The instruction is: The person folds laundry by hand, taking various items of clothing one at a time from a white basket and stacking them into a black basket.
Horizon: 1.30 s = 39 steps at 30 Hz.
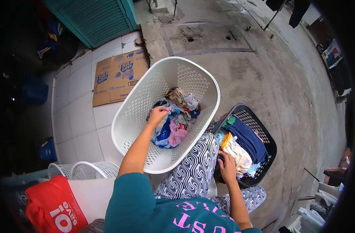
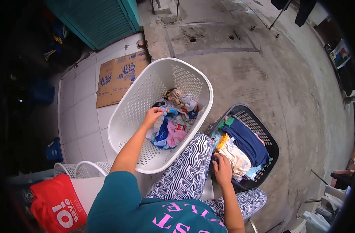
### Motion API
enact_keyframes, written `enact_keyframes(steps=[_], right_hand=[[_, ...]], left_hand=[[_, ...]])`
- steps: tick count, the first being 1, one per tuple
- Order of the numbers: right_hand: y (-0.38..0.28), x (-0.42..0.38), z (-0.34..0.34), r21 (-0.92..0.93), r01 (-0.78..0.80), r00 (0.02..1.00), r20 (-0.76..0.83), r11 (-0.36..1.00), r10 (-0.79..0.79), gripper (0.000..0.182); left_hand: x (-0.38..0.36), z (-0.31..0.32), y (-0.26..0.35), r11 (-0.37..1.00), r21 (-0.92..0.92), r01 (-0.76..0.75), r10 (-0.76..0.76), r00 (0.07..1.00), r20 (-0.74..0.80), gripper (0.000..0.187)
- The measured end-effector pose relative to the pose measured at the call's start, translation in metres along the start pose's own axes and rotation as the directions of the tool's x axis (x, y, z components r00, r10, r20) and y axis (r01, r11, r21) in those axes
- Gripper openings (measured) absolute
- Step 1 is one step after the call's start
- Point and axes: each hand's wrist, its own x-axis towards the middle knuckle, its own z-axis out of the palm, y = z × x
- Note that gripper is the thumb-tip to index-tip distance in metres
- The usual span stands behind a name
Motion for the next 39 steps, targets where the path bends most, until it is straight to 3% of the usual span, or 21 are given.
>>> enact_keyframes(steps=[1,2,5,7,10,14,16,17,19,20,21,23,25,27,28,29,31,32,33,37,39], right_hand=[[-0.007,0.009,-0.011,0.176,0.125,0.988,-0.117,0.976,-0.105,0.032],[-0.018,0.019,-0.023,0.292,0.111,0.987,-0.145,0.950,-0.071,0.030],[-0.046,0.047,-0.055,0.549,0.195,0.962,-0.267,0.813,-0.051,0.032],[-0.066,0.063,-0.077,0.473,0.358,0.905,-0.388,0.805,-0.175,0.039],[-0.094,0.074,-0.105,0.489,0.394,0.905,-0.353,0.778,-0.237,0.054],[-0.110,0.086,-0.118,0.344,0.530,0.810,-0.477,0.775,-0.342,0.057],[-0.118,0.087,-0.125,0.632,0.427,0.902,-0.242,0.647,-0.359,0.049],[-0.120,0.079,-0.137,0.765,0.302,0.951,-0.203,0.568,-0.233,0.035],[-0.118,0.073,-0.162,0.835,0.368,0.929,-0.339,0.410,-0.146,0.027],[-0.113,0.067,-0.181,0.861,0.373,0.928,-0.354,0.346,-0.118,0.023],[-0.105,0.061,-0.205,0.735,0.429,0.895,-0.423,0.524,-0.139,0.020],[-0.088,0.050,-0.246,0.742,0.469,0.881,-0.434,0.479,-0.190,0.017],[-0.085,0.027,-0.293,0.791,0.367,0.929,-0.287,0.490,-0.233,0.016],[-0.099,0.007,-0.329,0.729,0.414,0.909,-0.361,0.545,-0.207,0.018],[-0.105,-0.005,-0.348,0.533,0.430,0.892,-0.374,0.729,-0.253,0.021],[-0.107,-0.013,-0.363,0.297,0.416,0.880,-0.370,0.860,-0.298,0.023],[-0.100,-0.020,-0.389,0.142,0.418,0.857,-0.391,0.897,-0.337,0.027],[-0.096,-0.026,-0.400,0.064,0.414,0.839,-0.414,0.908,-0.354,0.024],[-0.093,-0.034,-0.411,-0.010,0.378,0.833,-0.433,0.926,-0.344,0.023],[-0.058,-0.042,-0.423,0.077,0.315,0.871,-0.418,0.946,-0.257,0.022],[-0.043,-0.045,-0.425,0.127,0.332,0.874,-0.414,0.935,-0.254,0.023]], left_hand=[[-0.003,0.001,0.027,0.994,0.061,-0.087,0.082,0.994,0.077,0.015],[-0.006,0.004,0.051,0.979,0.178,-0.097,0.069,0.985,0.158,0.013],[-0.048,0.031,0.140,0.984,0.041,-0.176,0.149,0.918,0.369,0.011],[-0.067,0.045,0.174,0.976,0.049,-0.212,0.169,0.880,0.444,0.009],[-0.112,0.073,0.234,0.948,-0.065,-0.312,0.285,0.742,0.607,0.011],[-0.158,0.098,0.289,0.854,-0.163,-0.494,0.454,0.555,0.697,0.009],[-0.178,0.110,0.320,0.811,-0.268,-0.521,0.547,0.512,0.662,0.009],[-0.186,0.114,0.334,0.760,-0.375,-0.530,0.633,0.478,0.609,0.009],[-0.191,0.120,0.363,0.642,-0.313,-0.700,0.725,0.421,0.546,0.012],[-0.189,0.121,0.371,0.621,-0.266,-0.737,0.747,0.453,0.487,0.013],[-0.185,0.121,0.380,0.602,-0.234,-0.763,0.759,0.457,0.463,0.015],[-0.183,0.126,0.388,0.666,-0.241,-0.706,0.729,0.548,0.411,0.024],[-0.190,0.138,0.394,0.668,-0.156,-0.728,0.663,0.487,0.569,0.059],[-0.204,0.166,0.397,0.445,0.097,-0.890,0.638,0.391,0.663,0.065],[-0.214,0.181,0.401,0.540,0.042,-0.841,0.597,0.417,0.685,0.059],[-0.215,0.190,0.409,0.537,0.028,-0.843,0.592,0.401,0.699,0.059],[-0.214,0.209,0.430,0.749,-0.112,-0.653,0.486,0.426,0.763,0.041],[-0.216,0.215,0.437,0.728,-0.178,-0.662,0.541,0.396,0.742,0.026],[-0.216,0.221,0.442,0.723,-0.187,-0.665,0.538,0.374,0.755,0.026],[-0.211,0.243,0.449,0.607,0.002,-0.795,0.499,0.383,0.777,0.019],[-0.198,0.253,0.449,0.523,0.173,-0.834,0.481,0.456,0.749,0.018]])
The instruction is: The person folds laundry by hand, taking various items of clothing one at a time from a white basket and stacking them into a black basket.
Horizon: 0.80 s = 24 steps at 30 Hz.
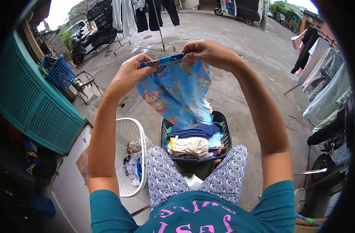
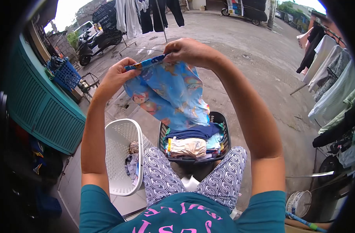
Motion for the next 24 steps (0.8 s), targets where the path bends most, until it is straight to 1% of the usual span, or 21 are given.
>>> enact_keyframes(steps=[1,2,3,4,6,7,8,9,10,11,12,13,14,15,16,18,19,20,22,23,24], right_hand=[[0.005,-0.002,-0.002,0.031,-0.087,0.996,-0.017,0.996,0.087,0.022],[0.010,-0.004,-0.003,0.064,-0.171,0.984,-0.030,0.983,0.174,0.021],[0.018,-0.004,-0.004,0.062,-0.177,0.983,-0.035,0.982,0.179,0.021],[0.026,-0.002,-0.006,0.031,-0.217,0.975,-0.045,0.976,0.218,0.022],[0.039,-0.001,-0.003,0.000,-0.261,0.964,-0.055,0.965,0.261,0.024],[0.044,0.000,0.001,0.128,-0.290,0.941,-0.141,0.948,0.307,0.028],[0.049,0.001,0.005,0.257,-0.304,0.907,-0.216,0.918,0.361,0.032],[0.048,0.002,0.009,0.260,-0.310,0.906,-0.210,0.915,0.367,0.032],[0.044,0.002,0.014,0.337,-0.308,0.905,-0.184,0.889,0.383,0.035],[0.040,0.003,0.019,0.411,-0.306,0.904,-0.157,0.858,0.398,0.039],[0.036,0.004,0.026,0.413,-0.312,0.904,-0.149,0.856,0.401,0.039],[0.031,0.006,0.033,0.509,-0.295,0.898,-0.142,0.809,0.417,0.041],[0.025,0.006,0.039,0.599,-0.274,0.892,-0.135,0.752,0.432,0.044],[0.019,0.006,0.042,0.611,-0.264,0.904,-0.113,0.746,0.413,0.048],[0.022,0.008,0.045,0.613,-0.269,0.904,-0.107,0.743,0.415,0.048],[0.026,0.010,0.051,0.627,-0.233,0.937,-0.060,0.744,0.344,0.052],[0.025,0.011,0.056,0.650,-0.187,0.947,-0.079,0.737,0.311,0.046],[0.024,0.012,0.061,0.652,-0.194,0.946,-0.072,0.733,0.315,0.046],[0.012,0.016,0.074,0.699,-0.214,0.948,-0.020,0.683,0.318,0.041],[0.006,0.017,0.082,0.707,-0.210,0.945,-0.030,0.675,0.325,0.036],[0.004,0.021,0.092,0.762,-0.169,0.952,-0.039,0.625,0.305,0.035]], left_hand=[[0.005,0.003,-0.002,1.000,-0.001,-0.007,0.007,1.000,0.007,0.018],[0.010,0.006,-0.003,0.998,0.045,0.039,-0.038,0.999,-0.024,0.018],[0.014,0.009,-0.004,0.992,0.089,0.087,-0.082,0.995,-0.058,0.017],[0.018,0.014,-0.004,0.993,0.088,0.083,-0.078,0.996,-0.052,0.017],[0.026,0.028,-0.001,0.983,-0.128,0.130,-0.148,0.979,-0.142,0.025],[0.029,0.036,0.002,0.983,-0.130,0.132,-0.149,0.979,-0.139,0.025],[0.032,0.044,0.004,0.971,-0.213,0.109,-0.139,0.982,-0.129,0.025],[0.032,0.053,0.006,0.951,-0.295,0.091,-0.131,0.984,-0.120,0.025],[0.032,0.062,0.010,0.949,-0.298,0.101,-0.141,0.983,-0.117,0.025],[0.031,0.072,0.016,0.928,-0.365,0.077,-0.129,0.984,-0.122,0.024],[0.031,0.081,0.019,0.901,-0.431,0.049,-0.116,0.985,-0.131,0.023],[0.030,0.088,0.019,0.901,-0.433,0.024,-0.083,0.989,-0.118,0.024],[0.029,0.096,0.021,0.900,-0.435,0.034,-0.082,0.992,-0.091,0.025],[0.026,0.099,0.019,0.898,-0.439,0.015,-0.041,0.998,-0.050,0.025],[0.022,0.101,0.017,0.896,-0.443,-0.005,0.001,1.000,-0.009,0.026],[0.016,0.095,0.007,0.891,-0.454,-0.017,0.016,1.000,-0.006,0.026],[0.012,0.090,0.001,0.885,-0.464,-0.035,0.037,0.999,-0.005,0.026],[0.008,0.085,-0.005,0.884,-0.467,-0.028,0.030,1.000,-0.003,0.026],[-0.003,0.072,-0.017,0.896,-0.444,0.012,-0.084,0.986,-0.144,0.026],[-0.008,0.067,-0.029,0.879,-0.477,-0.018,-0.089,0.975,-0.202,0.024],[-0.012,0.062,-0.041,0.878,-0.479,-0.011,-0.097,0.975,-0.200,0.024]])
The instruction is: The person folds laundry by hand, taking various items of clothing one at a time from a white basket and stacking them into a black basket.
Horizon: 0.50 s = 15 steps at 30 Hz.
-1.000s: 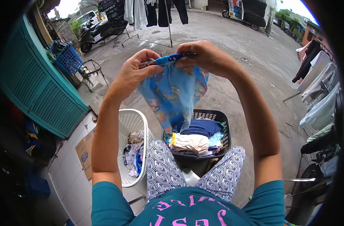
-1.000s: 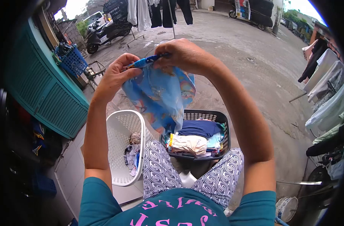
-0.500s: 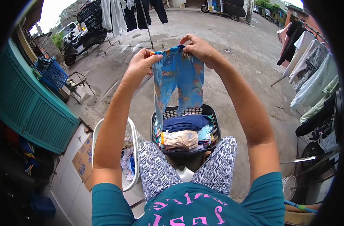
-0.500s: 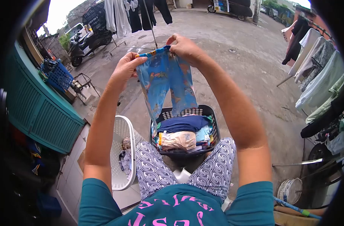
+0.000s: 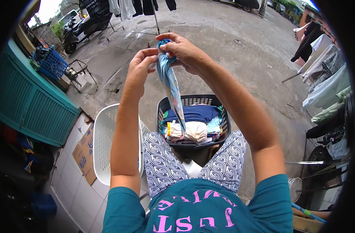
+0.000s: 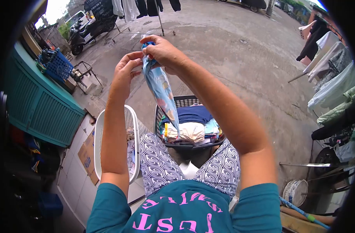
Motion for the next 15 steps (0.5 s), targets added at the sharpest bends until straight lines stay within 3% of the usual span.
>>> enact_keyframes(steps=[2,5,9,15], right_hand=[[0.003,0.002,0.019,0.087,0.043,0.998,-0.060,0.995,-0.038,0.035],[0.001,0.003,0.032,0.216,0.148,0.985,-0.125,0.965,-0.123,0.034],[0.000,-0.015,0.007,0.242,0.253,0.952,-0.232,0.937,-0.197,0.034],[0.059,-0.079,-0.082,0.287,0.110,0.902,-0.431,0.951,0.026,0.036]], left_hand=[[-0.003,-0.020,-0.017,0.996,-0.065,0.060,-0.071,0.982,-0.173,0.022],[-0.014,-0.042,-0.031,0.994,-0.081,0.079,-0.096,0.966,-0.242,0.021],[-0.023,-0.064,-0.049,0.990,-0.102,0.101,-0.130,0.936,-0.327,0.021],[-0.050,-0.085,-0.088,0.983,-0.094,0.156,-0.181,0.899,-0.399,0.021]])
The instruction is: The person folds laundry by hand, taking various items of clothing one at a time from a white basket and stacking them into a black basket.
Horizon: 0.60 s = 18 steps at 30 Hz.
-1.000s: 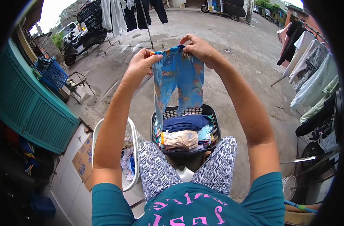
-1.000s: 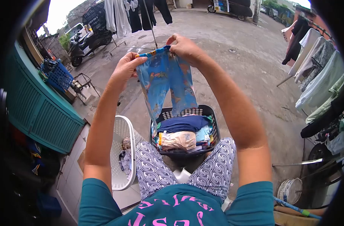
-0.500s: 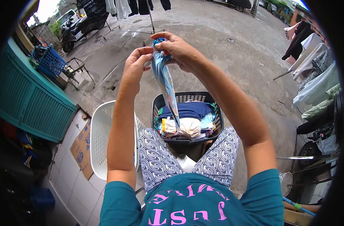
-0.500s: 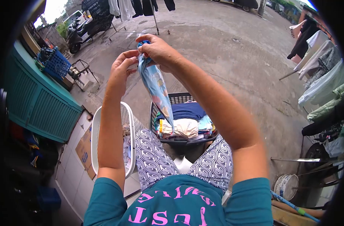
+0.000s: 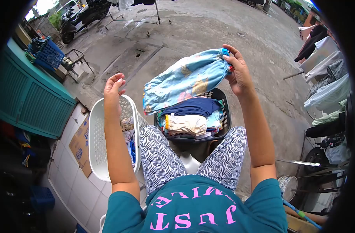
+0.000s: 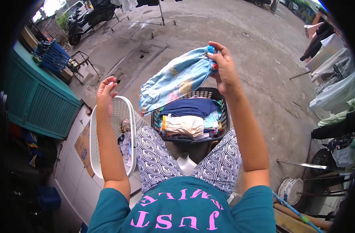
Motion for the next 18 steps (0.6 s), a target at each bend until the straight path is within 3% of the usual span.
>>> enact_keyframes(steps=[4,7,9,10,12,13,15,18], right_hand=[[0.049,-0.019,-0.100,-0.046,-0.134,0.968,-0.220,0.990,0.120,0.041],[0.094,-0.030,-0.169,-0.063,-0.147,0.953,-0.275,0.987,0.124,0.042],[0.115,-0.039,-0.188,-0.207,-0.301,0.867,-0.467,0.931,0.176,0.043],[0.129,-0.037,-0.194,-0.210,-0.300,0.865,-0.471,0.930,0.173,0.043],[0.152,-0.034,-0.200,-0.457,-0.308,0.900,-0.425,0.835,0.099,0.045],[0.149,-0.032,-0.185,-0.459,-0.312,0.900,-0.424,0.832,0.103,0.045],[0.151,-0.028,-0.143,-0.668,-0.262,0.931,-0.365,0.696,0.001,0.047],[0.172,-0.021,-0.097,-0.721,-0.188,0.973,-0.228,0.667,0.027,0.051]], left_hand=[[-0.016,-0.020,-0.024,0.991,0.090,0.096,-0.096,0.995,0.001,0.020],[-0.026,-0.047,-0.048,0.979,0.139,0.149,-0.150,0.989,-0.002,0.020],[-0.036,-0.064,-0.058,0.968,0.163,0.190,-0.187,0.982,-0.031,0.021],[-0.039,-0.071,-0.062,0.956,0.185,0.228,-0.220,0.974,-0.060,0.021],[-0.046,-0.087,-0.070,0.947,0.201,0.251,-0.239,0.968,-0.082,0.022],[-0.049,-0.095,-0.073,0.936,0.220,0.274,-0.255,0.961,-0.111,0.022],[-0.054,-0.110,-0.080,0.929,0.221,0.298,-0.272,0.952,-0.141,0.023],[-0.057,-0.131,-0.092,0.916,0.209,0.343,-0.309,0.934,-0.179,0.024]])
